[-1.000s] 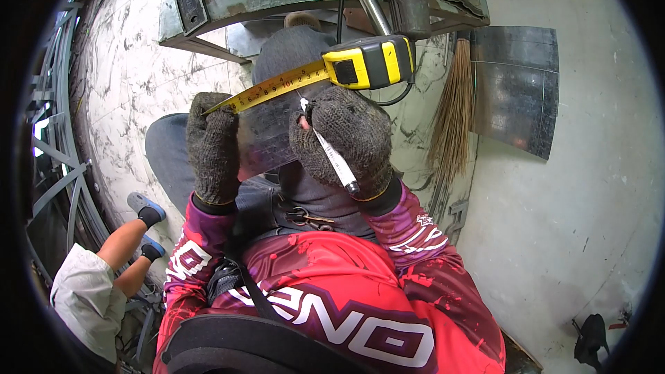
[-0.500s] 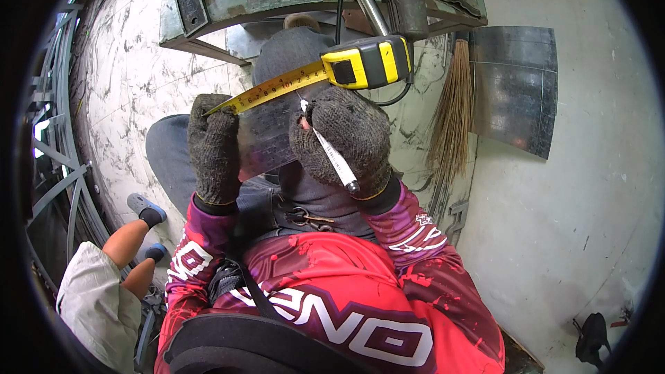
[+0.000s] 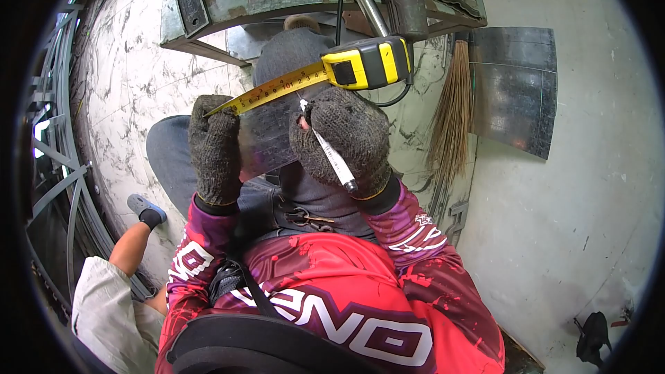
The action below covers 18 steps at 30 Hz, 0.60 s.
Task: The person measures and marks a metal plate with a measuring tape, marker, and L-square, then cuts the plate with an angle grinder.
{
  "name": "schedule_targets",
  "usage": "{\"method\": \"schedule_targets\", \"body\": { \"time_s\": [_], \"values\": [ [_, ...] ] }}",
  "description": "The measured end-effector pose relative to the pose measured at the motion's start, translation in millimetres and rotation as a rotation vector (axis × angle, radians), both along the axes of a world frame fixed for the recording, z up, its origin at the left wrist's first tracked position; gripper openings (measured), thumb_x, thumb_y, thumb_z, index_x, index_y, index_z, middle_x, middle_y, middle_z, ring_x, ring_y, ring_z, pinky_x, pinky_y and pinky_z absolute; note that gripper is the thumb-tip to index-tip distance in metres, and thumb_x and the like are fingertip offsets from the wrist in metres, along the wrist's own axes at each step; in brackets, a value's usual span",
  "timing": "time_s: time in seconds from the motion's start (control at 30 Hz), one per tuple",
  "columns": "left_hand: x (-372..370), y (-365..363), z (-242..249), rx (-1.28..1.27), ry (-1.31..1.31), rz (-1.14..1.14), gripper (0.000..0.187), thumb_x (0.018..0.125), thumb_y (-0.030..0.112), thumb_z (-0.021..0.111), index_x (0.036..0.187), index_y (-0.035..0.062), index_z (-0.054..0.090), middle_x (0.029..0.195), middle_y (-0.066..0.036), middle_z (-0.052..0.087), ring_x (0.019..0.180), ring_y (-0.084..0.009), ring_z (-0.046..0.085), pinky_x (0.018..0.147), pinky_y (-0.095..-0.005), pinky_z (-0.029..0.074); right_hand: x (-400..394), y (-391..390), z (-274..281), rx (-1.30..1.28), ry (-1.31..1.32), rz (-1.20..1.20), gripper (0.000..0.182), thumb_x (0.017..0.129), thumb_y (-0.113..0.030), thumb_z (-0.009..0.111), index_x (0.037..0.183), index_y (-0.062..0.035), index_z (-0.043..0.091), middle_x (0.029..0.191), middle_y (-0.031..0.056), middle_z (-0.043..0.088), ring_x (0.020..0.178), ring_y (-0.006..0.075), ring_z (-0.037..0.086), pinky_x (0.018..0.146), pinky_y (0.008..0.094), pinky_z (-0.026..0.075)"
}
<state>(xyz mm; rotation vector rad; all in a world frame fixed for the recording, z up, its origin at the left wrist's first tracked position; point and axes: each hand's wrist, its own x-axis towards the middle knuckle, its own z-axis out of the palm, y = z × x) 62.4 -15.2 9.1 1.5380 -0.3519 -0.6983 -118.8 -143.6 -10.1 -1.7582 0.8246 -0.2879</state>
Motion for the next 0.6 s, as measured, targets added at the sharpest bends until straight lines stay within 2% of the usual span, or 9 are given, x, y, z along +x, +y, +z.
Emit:
{"method": "schedule_targets", "body": {
  "time_s": [0.03,0.1,0.13,0.2,0.23,0.3,0.4,0.53,0.6],
  "values": [
    [-0.3,-0.3,1.8,-0.005,0.019,0.0,0.01,0.092,0.01,0.064,0.101,0.0056,0.062,0.085,0.004,0.056,0.075,-0.0042,0.044,0.068,-0.0213,0.04,1.0,-1.7,2.0,0.0,0.0,0.0,0.028,0.087,-0.02,0.075,0.112,-0.0114,0.066,0.103,0.0037,0.066,0.099,0.0259,0.064,0.091,0.0374,0.051],
    [-1.0,-0.5,2.7,-0.01,0.038,-0.001,0.01,0.092,0.011,0.065,0.101,0.0059,0.062,0.084,0.004,0.056,0.074,-0.0039,0.044,0.067,-0.0211,0.04,2.4,-5.2,3.4,0.841,-0.635,-0.051,0.024,0.093,-0.017,0.069,0.115,-0.0083,0.063,0.104,0.004,0.064,0.1,0.022,0.063,0.094,0.0356,0.051],
    [-1.2,-0.9,3.1,-0.02,0.056,0.001,0.01,0.093,0.011,0.065,0.101,0.0061,0.062,0.084,0.005,0.056,0.075,-0.0036,0.044,0.067,-0.0211,0.04,1.3,-5.6,1.4,0.841,-0.635,-0.051,0.024,0.093,-0.017,0.069,0.115,-0.0083,0.063,0.104,0.004,0.064,0.1,0.022,0.063,0.094,0.0356,0.051],
    [-1.4,-0.6,3.3,-0.029,0.072,0.003,0.011,0.093,0.012,0.065,0.101,0.0063,0.062,0.084,0.005,0.056,0.075,-0.0034,0.044,0.067,-0.021,0.039,0.0,-5.1,-2.9,0.003,-0.264,0.149,0.022,0.1,-0.014,0.06,0.12,-0.0039,0.058,0.109,0.0068,0.061,0.103,0.019,0.06,0.097,0.0335,0.05],
    [-1.4,-0.3,3.4,-0.021,0.067,0.002,0.011,0.093,0.012,0.065,0.101,0.006,0.062,0.084,0.005,0.056,0.075,-0.0037,0.044,0.067,-0.0212,0.04,-0.1,-5.0,-4.5,0.002,-0.265,0.148,0.022,0.1,-0.014,0.06,0.12,-0.0039,0.058,0.109,0.0068,0.061,0.103,0.019,0.06,0.097,0.0335,0.05],
    [-0.8,-0.5,3.6,-0.013,0.06,-0.001,0.011,0.093,0.012,0.065,0.101,0.0058,0.062,0.084,0.005,0.056,0.075,-0.004,0.045,0.068,-0.0213,0.04,4.4,-5.4,-1.2,1.215,-0.943,0.011,0.023,0.104,-0.014,0.055,0.122,-0.0016,0.055,0.112,0.0099,0.059,0.106,0.0184,0.057,0.099,0.0324,0.049],
    [0.0,0.4,1.4,0.0,-0.001,-0.006,0.011,0.093,0.013,0.066,0.1,0.0052,0.062,0.085,0.004,0.056,0.076,-0.0047,0.045,0.069,-0.022,0.04,0.4,-2.4,-2.8,1.095,-0.885,0.014,0.024,0.104,-0.015,0.054,0.123,-0.0012,0.054,0.114,0.0113,0.058,0.108,0.0203,0.056,0.099,0.0333,0.049],
    [0.3,-0.6,1.6,-0.006,0.032,-0.003,0.012,0.093,0.013,0.066,0.1,0.0045,0.062,0.085,0.003,0.057,0.077,-0.0055,0.046,0.07,-0.0229,0.041,1.9,-2.2,-0.9,1.094,-0.927,0.019,0.024,0.104,-0.015,0.053,0.123,-0.0012,0.053,0.113,0.0112,0.058,0.107,0.0204,0.056,0.1,0.0335,0.049],
    [-0.2,-0.1,0.2,-0.01,0.037,0.001,0.012,0.093,0.014,0.066,0.1,0.0044,0.062,0.086,0.003,0.057,0.077,-0.0056,0.046,0.071,-0.023,0.041,-0.6,0.1,-7.1,0.734,-0.757,0.042,0.025,0.105,-0.015,0.052,0.126,-0.0006,0.053,0.115,0.0122,0.058,0.108,0.021,0.057,0.102,0.034,0.049]
  ]
}}
